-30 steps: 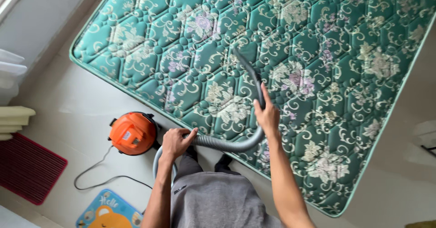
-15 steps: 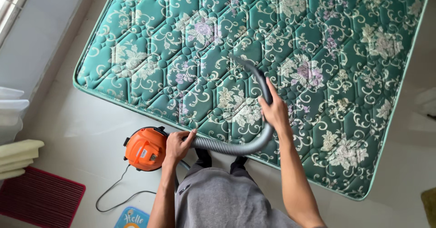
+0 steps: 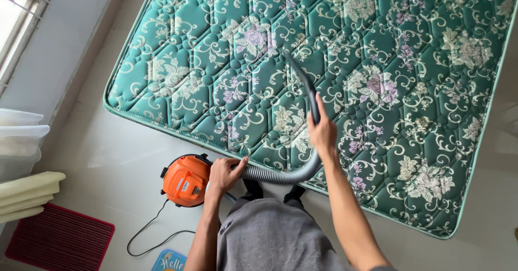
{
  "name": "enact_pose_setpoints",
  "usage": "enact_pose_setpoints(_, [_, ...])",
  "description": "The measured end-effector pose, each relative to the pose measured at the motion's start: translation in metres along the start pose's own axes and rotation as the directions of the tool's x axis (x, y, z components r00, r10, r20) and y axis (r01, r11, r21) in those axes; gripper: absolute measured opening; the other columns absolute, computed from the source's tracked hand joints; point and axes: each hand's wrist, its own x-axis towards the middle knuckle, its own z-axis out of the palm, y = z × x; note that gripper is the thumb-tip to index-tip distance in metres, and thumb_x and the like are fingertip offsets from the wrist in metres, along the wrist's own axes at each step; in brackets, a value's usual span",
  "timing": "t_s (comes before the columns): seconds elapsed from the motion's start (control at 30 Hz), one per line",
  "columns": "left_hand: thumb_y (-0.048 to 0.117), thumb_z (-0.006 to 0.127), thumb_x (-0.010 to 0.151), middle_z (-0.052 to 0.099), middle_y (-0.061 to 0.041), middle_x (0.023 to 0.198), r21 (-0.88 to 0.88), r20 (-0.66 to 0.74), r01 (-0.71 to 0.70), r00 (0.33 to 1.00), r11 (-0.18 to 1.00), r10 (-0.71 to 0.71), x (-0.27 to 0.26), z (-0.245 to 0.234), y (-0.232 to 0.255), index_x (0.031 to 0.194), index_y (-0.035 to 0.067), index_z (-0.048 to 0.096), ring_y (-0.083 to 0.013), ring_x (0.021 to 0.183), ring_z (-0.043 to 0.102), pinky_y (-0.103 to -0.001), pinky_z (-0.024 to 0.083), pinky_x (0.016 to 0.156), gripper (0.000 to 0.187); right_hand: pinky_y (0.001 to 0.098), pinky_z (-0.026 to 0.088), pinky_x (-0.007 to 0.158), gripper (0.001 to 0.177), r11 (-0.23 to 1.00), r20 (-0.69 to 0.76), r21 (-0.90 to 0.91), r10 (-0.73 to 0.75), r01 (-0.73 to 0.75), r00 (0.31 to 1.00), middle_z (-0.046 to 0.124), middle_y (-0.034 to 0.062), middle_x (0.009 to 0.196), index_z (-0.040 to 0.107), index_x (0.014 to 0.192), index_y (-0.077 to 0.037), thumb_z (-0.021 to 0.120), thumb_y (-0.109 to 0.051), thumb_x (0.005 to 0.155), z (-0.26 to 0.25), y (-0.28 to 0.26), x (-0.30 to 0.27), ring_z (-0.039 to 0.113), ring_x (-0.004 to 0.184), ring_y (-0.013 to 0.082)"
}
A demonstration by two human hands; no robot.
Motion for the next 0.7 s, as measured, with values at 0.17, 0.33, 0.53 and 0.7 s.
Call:
enact_pose_setpoints(0.17, [0.045,0.062,0.095,0.054,-0.020,0.053,-0.063,-0.043,0.033,0.998,0.997,-0.036,0.001,0.002,0.003,0.070,-0.001,0.070,-0.0363,0.047,0.054,-0.044,0.043,0.051,0.053,0.0365,0.053,0.043,0.065,0.996,-0.043,0.069,0.058,-0.055,0.997,0.070,0.0079,0.067,0.036,0.162,-0.025,0.061,-0.033,0.102,0.008,-0.004,0.063,0.068,0.051,0.0204])
enact_pose_setpoints(0.33, [0.043,0.063,0.094,0.053,-0.020,0.053,-0.119,-0.061,0.045,0.997,0.992,-0.053,-0.004,0.000,-0.002,0.073,-0.003,0.071,-0.0322,0.044,0.052,-0.043,0.042,0.050,0.051,0.0329,0.056,0.047,0.070,0.979,0.085,0.201,0.011,-0.028,0.996,0.070,0.0044,0.069,0.034,0.162,-0.025,0.065,-0.024,0.099,-0.034,-0.025,0.033,0.069,0.053,0.0159])
enact_pose_setpoints(0.53, [0.044,0.065,0.091,0.055,-0.019,0.052,-0.144,0.041,0.040,0.999,0.989,-0.034,-0.017,-0.006,-0.009,0.078,-0.001,0.076,-0.0293,0.043,0.053,-0.041,0.043,0.049,0.048,0.0361,0.057,0.047,0.075,0.966,0.316,0.106,0.193,-0.236,0.929,0.069,0.0100,0.067,0.030,0.161,-0.033,0.063,-0.023,0.094,-0.097,-0.046,-0.065,0.070,0.054,0.0225])
enact_pose_setpoints(0.7, [0.045,0.065,0.089,0.062,-0.017,0.055,-0.136,0.035,-0.009,0.999,0.991,0.014,-0.019,-0.002,0.000,0.082,0.002,0.079,-0.0281,0.045,0.060,-0.039,0.048,0.050,0.046,0.0415,0.056,0.057,0.072,0.997,0.137,-0.066,0.036,-0.027,0.990,0.073,0.0143,0.072,0.036,0.161,-0.034,0.068,-0.030,0.096,-0.060,-0.021,-0.048,0.073,0.066,0.0298])
